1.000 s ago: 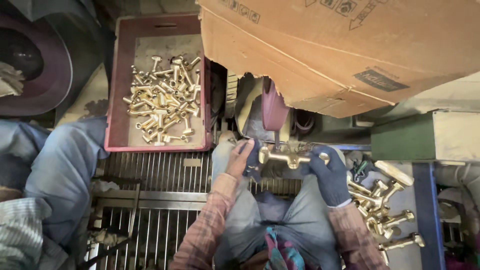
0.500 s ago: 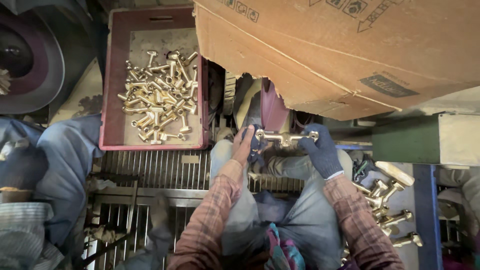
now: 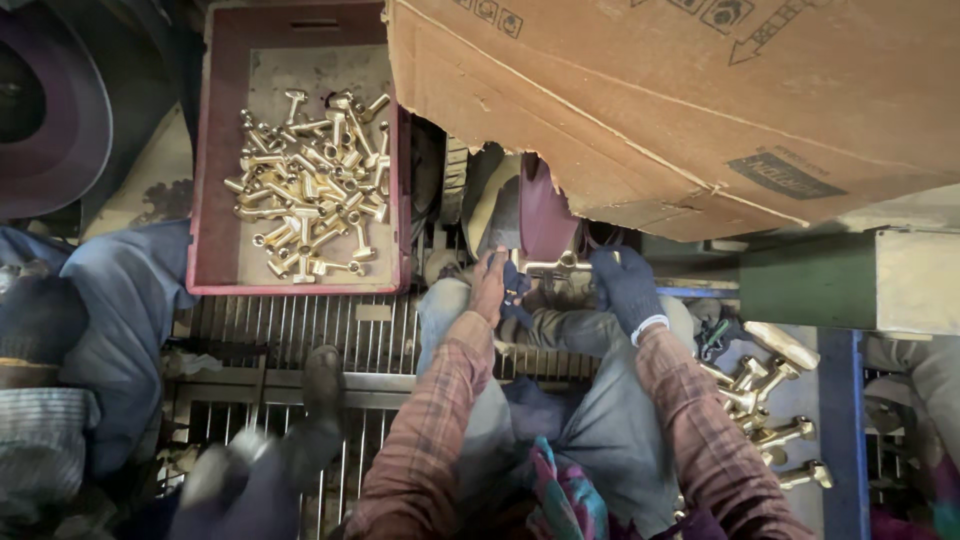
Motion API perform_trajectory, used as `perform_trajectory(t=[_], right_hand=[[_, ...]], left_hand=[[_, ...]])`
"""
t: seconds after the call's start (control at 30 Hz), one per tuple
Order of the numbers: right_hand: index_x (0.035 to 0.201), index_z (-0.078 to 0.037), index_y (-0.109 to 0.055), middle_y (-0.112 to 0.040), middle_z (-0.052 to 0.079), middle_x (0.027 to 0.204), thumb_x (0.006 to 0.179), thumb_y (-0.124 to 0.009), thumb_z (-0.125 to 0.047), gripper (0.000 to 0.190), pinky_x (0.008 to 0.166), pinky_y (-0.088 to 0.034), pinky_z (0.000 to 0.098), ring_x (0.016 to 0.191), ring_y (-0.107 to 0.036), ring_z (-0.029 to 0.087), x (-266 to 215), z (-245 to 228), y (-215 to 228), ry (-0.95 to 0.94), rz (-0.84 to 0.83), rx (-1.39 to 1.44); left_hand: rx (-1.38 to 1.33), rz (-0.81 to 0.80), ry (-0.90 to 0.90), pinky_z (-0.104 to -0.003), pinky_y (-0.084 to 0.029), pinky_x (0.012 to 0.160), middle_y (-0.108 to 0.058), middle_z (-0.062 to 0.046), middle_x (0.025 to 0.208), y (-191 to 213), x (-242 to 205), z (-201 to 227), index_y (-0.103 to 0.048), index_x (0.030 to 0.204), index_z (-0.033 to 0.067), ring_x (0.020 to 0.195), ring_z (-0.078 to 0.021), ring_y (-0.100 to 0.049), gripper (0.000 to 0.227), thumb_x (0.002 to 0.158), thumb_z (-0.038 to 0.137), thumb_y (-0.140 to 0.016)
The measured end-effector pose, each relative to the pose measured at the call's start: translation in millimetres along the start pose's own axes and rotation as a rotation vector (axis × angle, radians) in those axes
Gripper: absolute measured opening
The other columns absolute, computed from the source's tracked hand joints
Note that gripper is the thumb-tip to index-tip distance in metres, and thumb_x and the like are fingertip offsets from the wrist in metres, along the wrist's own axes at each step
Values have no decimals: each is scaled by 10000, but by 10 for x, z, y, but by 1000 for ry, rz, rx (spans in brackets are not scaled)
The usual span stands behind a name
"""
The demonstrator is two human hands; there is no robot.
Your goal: The person sits on the floor and repeatedly rubs small brass-colored metal parts against a rotating sanding belt. They pick up each part from a red bin, press it against the belt, and place it into a blue bin. The process is repeated for multiple parts throughout the clip.
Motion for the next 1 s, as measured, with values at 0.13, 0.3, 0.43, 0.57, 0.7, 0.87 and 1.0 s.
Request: perform_trajectory(t=[0.13,0.3,0.43,0.57,0.7,0.87,1.0], right_hand=[[995,46,-627,-554,57,670,933,-669,-291,346,440,-453,329,498,-508,151,93,81,46,-74,-15,-1],[1010,-37,-633,-547,26,653,885,-638,-283,276,443,-456,338,479,-484,146,248,185,80,-60,-117,-161],[1157,-82,-669,-571,19,619,698,-668,-162,466,442,-473,355,452,-517,158,267,55,77,449,-308,-853],[1126,58,-638,-492,53,644,1031,-700,-414,485,438,-349,367,468,-378,163,130,193,267,-347,-148,-60],[1176,-20,-635,-606,82,804,952,-680,-237,315,609,-494,350,659,-570,171,-250,50,348,93,-149,-253],[1229,-10,-551,-637,75,1044,865,-712,-130,416,810,-543,289,921,-627,128,-345,-66,291,408,-108,-219],[1238,-1,-559,-645,92,1077,898,-726,-127,398,806,-547,300,916,-632,143,-258,-135,218,474,-82,-230]], left_hand=[[-28,-11,61,-319,-401,370,-595,-83,682,-10,2,-51,-526,1040,108,492,-216,-591,270,1031,372,-578],[-87,-61,106,-333,-410,366,-641,-116,748,21,60,-193,-484,1099,125,507,-240,-609,280,1019,388,-534],[-25,3,121,-349,-412,361,-629,-114,784,100,100,-349,-525,1118,133,500,-261,-605,282,1013,393,-549],[381,3,-264,-324,-495,593,-694,-118,959,153,-68,-215,-640,1171,113,751,-228,-651,323,1098,419,-563],[441,78,-229,-275,-530,563,-673,-79,947,231,-341,-15,-661,1175,165,735,-153,-635,336,1004,443,-583],[265,-13,-196,-315,-500,451,-579,-66,806,-22,-464,305,-602,1056,96,589,-168,-598,335,1019,429,-588],[185,7,-226,-304,-475,434,-575,-52,762,-187,-381,394,-599,1088,104,541,-152,-565,303,1043,402,-571]])
Point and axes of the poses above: each hand's wrist, its own x-axis towards the middle knuckle, its own y-axis out of the back of the hand, z = x × y, the point moved 4 cm from there along x, towards the middle knuckle
